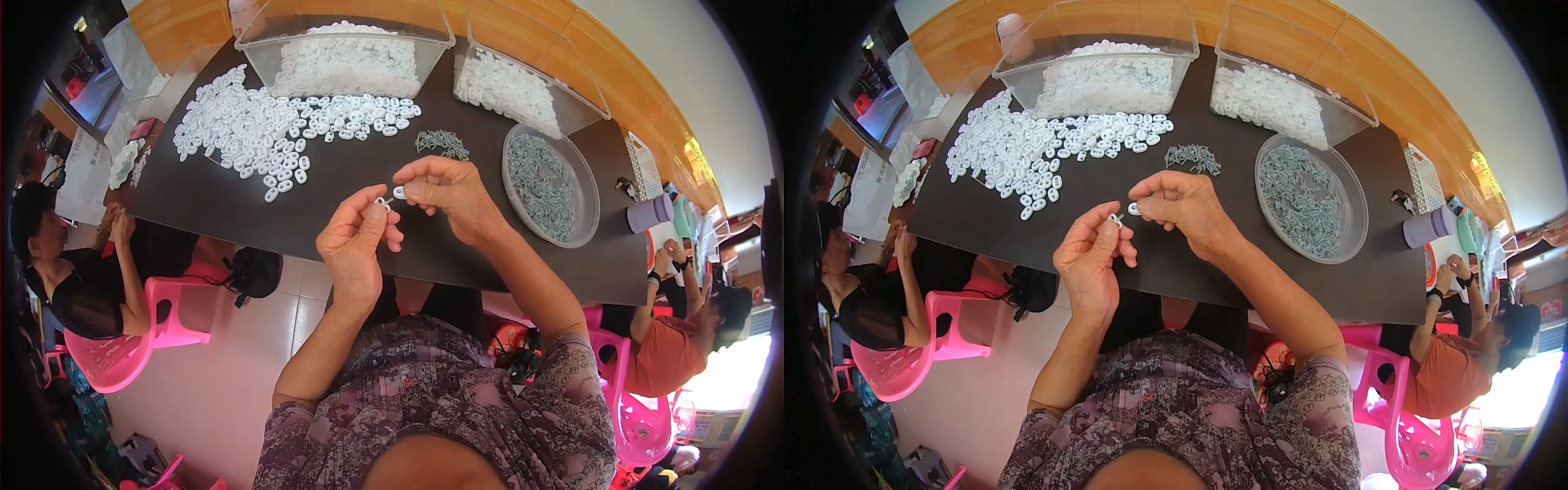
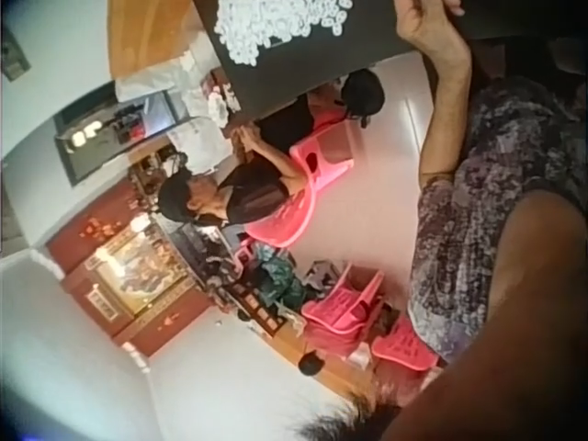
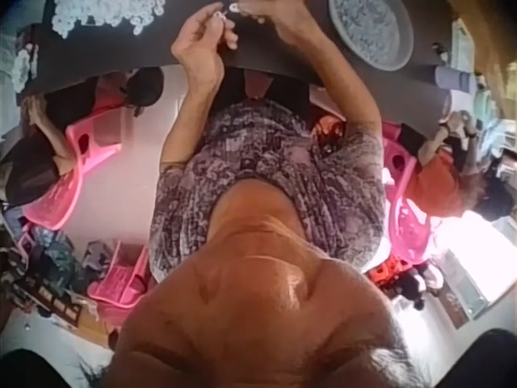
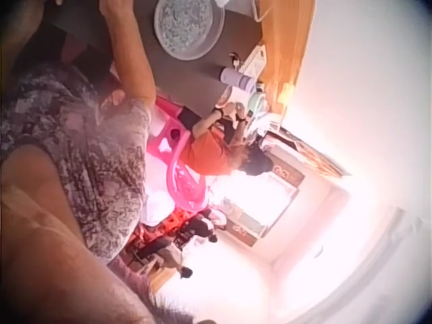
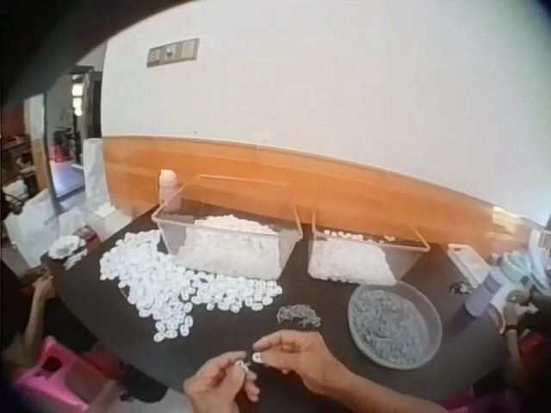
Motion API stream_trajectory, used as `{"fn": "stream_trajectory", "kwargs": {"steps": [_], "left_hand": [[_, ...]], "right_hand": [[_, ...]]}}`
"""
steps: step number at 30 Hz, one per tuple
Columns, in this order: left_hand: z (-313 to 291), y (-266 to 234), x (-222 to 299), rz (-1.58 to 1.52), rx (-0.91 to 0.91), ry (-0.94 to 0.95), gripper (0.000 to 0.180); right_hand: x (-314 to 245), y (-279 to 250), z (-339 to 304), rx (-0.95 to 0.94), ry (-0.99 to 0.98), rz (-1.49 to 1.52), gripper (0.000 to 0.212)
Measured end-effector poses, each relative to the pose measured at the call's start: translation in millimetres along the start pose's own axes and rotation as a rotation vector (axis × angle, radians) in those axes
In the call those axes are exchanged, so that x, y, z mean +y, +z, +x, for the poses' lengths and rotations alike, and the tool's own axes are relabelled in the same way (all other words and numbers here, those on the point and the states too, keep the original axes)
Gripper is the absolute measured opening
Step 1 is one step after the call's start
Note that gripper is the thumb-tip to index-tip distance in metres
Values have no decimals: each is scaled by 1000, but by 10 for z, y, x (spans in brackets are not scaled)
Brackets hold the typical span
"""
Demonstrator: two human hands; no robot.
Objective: Assembling small white plastic components by manually inserting metal pins into them.
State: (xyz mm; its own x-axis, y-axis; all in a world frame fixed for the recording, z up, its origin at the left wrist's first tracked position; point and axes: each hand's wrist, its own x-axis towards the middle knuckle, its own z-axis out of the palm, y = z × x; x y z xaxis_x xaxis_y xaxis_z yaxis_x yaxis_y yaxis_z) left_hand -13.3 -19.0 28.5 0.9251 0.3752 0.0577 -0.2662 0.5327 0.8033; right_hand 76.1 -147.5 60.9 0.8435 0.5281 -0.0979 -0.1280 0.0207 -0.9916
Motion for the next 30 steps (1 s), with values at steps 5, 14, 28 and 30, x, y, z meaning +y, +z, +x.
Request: {"fn": "stream_trajectory", "kwargs": {"steps": [5,14,28,30], "left_hand": [[-22,-13,-46,-8,-13,-34,21],[15,-46,-68,-176,13,-141,17],[9,-21,-57,-142,18,-135,18],[2,-15,-59,-107,30,-122,18]], "right_hand": [[89,-5,-57,-46,57,15,16],[154,121,-108,-15,27,129,18],[142,141,-86,65,-5,105,15],[156,122,-75,66,-28,90,15]]}}
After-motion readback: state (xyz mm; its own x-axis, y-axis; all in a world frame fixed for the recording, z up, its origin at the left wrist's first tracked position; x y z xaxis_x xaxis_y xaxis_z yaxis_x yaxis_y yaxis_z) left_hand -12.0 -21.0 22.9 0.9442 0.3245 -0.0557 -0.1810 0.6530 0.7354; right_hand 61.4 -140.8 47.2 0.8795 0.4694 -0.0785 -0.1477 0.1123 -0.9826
